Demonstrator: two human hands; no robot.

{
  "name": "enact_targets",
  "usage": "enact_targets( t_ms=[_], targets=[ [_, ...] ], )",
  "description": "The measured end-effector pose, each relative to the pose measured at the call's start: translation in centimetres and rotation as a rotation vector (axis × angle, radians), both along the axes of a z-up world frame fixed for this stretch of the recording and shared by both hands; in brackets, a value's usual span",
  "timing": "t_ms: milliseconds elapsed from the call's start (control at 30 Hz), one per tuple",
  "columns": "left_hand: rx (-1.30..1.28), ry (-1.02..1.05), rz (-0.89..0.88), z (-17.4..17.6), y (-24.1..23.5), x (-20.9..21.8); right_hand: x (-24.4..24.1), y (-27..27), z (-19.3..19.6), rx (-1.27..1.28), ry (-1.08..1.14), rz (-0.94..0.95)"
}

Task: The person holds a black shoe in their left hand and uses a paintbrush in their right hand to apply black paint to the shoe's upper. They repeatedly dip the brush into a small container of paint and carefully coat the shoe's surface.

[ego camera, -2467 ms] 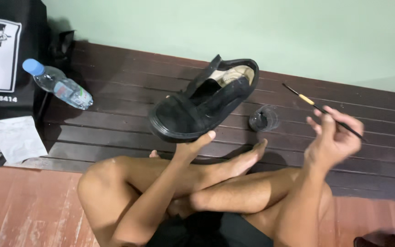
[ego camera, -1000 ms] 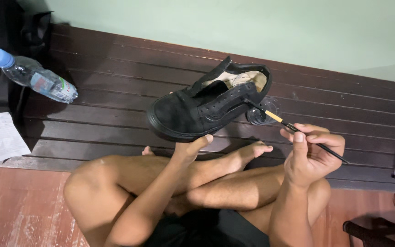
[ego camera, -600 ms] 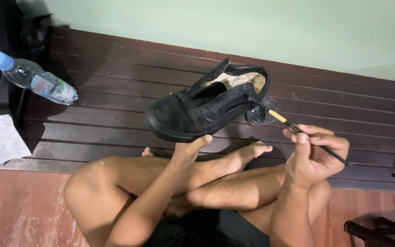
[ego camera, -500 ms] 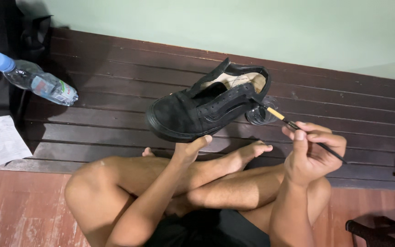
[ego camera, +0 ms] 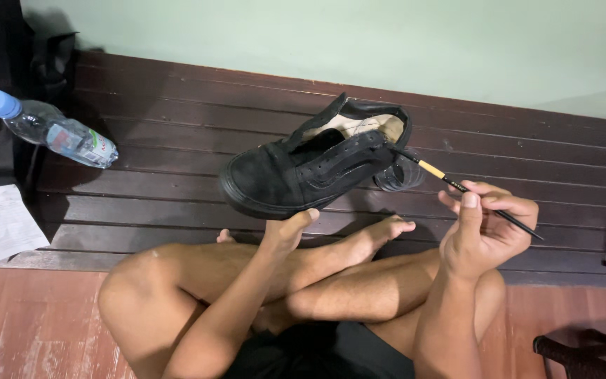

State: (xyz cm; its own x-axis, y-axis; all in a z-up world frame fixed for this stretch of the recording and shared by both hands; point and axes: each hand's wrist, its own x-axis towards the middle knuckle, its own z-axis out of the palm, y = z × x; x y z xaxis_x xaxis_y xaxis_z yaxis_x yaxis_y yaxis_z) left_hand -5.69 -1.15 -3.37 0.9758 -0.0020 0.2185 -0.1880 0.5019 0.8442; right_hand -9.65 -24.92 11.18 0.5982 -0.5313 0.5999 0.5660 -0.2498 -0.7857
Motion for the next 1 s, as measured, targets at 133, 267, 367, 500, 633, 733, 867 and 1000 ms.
enact_targets(
  t_ms=[133,267,367,500,633,733,867,1000],
  targets=[
    [-0.049,-0.007,-0.023,-0.4,-0.3,0.0,-0.2,0.5,0.2,-0.045,-0.008,0.007],
    [-0.048,0.045,-0.003,0.0,-0.2,-0.1,-0.4,1.8,0.7,-0.206,-0.070,-0.038],
    [-0.030,-0.007,-0.003,1.1,0.7,0.4,-0.3,0.8,-0.2,-0.397,-0.175,-0.024],
    [0.003,-0.046,-0.032,2.0,1.6,0.6,-0.3,1.8,-0.1,-0.613,-0.288,-0.050],
    [0.030,-0.063,-0.012,1.5,1.3,0.8,-0.4,2.7,0.0,-0.580,-0.274,-0.005],
    [0.034,-0.060,0.001,2.5,1.5,0.6,-0.3,3.7,0.5,-0.628,-0.324,0.005],
    [0.037,-0.068,-0.004,-0.1,0.8,0.7,-0.8,3.4,0.1,-0.571,-0.285,0.063],
    [-0.012,-0.048,0.001,1.2,1.0,0.5,-0.4,2.2,-0.6,-0.473,-0.247,0.063]
  ],
)
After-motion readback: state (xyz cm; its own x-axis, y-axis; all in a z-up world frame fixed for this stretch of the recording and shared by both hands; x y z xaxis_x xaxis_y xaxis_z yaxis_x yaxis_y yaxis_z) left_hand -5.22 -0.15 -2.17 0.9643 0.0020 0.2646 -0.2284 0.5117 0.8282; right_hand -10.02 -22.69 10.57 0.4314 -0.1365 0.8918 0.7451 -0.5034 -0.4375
